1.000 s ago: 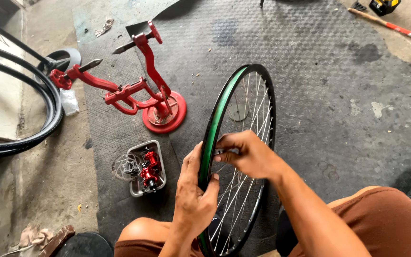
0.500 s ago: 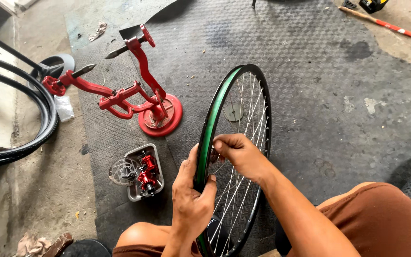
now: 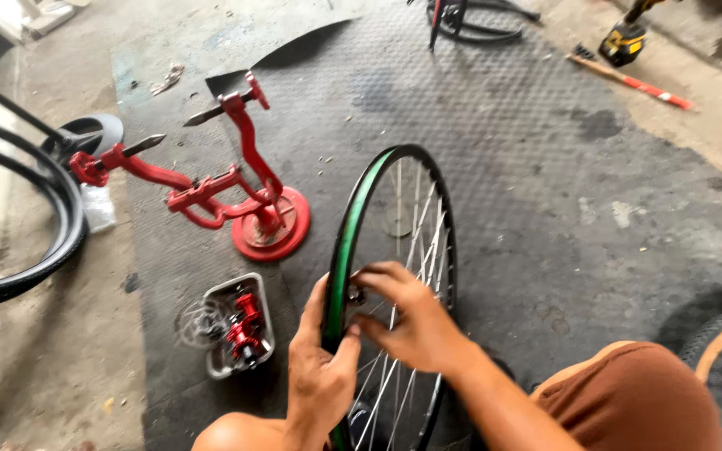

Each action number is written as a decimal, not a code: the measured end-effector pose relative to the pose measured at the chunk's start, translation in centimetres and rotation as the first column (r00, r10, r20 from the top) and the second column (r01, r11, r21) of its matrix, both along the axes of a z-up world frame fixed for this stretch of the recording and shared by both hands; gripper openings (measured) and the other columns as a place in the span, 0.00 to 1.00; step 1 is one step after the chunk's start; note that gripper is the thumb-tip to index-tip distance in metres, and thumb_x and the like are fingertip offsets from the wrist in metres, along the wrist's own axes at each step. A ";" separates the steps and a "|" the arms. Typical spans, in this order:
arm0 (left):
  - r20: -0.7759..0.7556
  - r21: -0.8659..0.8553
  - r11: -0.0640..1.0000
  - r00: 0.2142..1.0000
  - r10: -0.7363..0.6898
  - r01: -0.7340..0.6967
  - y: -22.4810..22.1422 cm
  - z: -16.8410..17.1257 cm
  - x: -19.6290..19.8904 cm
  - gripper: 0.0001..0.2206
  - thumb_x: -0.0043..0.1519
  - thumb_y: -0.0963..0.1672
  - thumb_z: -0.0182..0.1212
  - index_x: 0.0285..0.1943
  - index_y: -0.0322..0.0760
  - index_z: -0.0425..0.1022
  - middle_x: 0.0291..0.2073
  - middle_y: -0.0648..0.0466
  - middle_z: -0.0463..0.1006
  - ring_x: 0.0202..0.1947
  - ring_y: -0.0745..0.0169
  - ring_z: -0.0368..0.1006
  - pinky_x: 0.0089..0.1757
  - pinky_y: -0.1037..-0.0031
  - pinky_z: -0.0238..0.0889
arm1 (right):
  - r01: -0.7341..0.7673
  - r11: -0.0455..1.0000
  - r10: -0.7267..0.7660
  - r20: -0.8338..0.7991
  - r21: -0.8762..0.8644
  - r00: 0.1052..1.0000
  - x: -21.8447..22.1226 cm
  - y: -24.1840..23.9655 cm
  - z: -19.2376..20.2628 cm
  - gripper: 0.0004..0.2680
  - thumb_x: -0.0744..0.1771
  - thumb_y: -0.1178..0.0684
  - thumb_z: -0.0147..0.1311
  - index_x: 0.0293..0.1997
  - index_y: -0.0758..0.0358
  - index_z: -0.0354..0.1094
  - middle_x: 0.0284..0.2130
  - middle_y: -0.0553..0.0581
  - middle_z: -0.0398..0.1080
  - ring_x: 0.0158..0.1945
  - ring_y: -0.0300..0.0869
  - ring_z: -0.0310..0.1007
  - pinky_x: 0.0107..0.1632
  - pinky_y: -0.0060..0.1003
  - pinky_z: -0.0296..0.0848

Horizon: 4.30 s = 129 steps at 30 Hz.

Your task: The person handles a bicycle wheel by hand, threading and tightening small metal components onto the axle/hub assembly.

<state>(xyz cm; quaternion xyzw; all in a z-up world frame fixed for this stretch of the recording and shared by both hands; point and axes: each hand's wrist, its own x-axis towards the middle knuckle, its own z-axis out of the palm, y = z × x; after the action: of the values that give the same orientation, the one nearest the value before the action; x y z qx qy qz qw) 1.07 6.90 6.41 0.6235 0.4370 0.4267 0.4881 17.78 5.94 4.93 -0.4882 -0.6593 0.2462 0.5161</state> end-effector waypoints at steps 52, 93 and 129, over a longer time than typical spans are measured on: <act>-0.187 0.206 0.978 0.979 0.077 -0.038 -0.3 -2.3 -1.0 0.24 0.56 0.50 0.69 0.59 0.34 0.75 0.47 0.46 0.80 0.48 0.53 0.77 0.47 0.67 0.72 | -0.048 0.999 0.045 -0.113 -0.024 0.993 -0.8 -0.9 -5.5 0.11 0.62 0.66 0.55 0.48 0.71 0.74 0.45 0.59 0.76 0.47 0.45 0.82 0.49 0.35 0.81; -0.259 0.189 0.981 0.961 0.095 -0.046 -1.9 2.2 0.1 0.13 0.60 0.41 0.63 0.54 0.36 0.76 0.46 0.47 0.80 0.50 0.49 0.75 0.52 0.64 0.67 | -0.245 0.893 -0.010 -0.562 -0.377 0.827 -0.3 -0.5 -4.6 0.09 0.69 0.57 0.46 0.51 0.67 0.73 0.42 0.52 0.78 0.50 0.36 0.76 0.54 0.31 0.72; -0.249 0.118 0.986 0.958 0.142 -0.115 -3.4 3.0 1.2 0.22 0.55 0.42 0.70 0.60 0.36 0.74 0.43 0.50 0.83 0.46 0.50 0.76 0.49 0.65 0.69 | -0.307 0.945 0.151 -0.676 -0.117 0.721 1.1 -2.1 -8.1 0.13 0.67 0.63 0.59 0.57 0.66 0.62 0.48 0.55 0.74 0.53 0.37 0.74 0.55 0.32 0.73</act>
<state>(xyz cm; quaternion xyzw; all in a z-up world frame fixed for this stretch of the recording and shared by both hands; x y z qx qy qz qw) 2.27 3.50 9.39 0.6678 0.5137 0.3951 0.3661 18.83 3.87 -3.12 -0.3381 -0.4589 0.5359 0.6228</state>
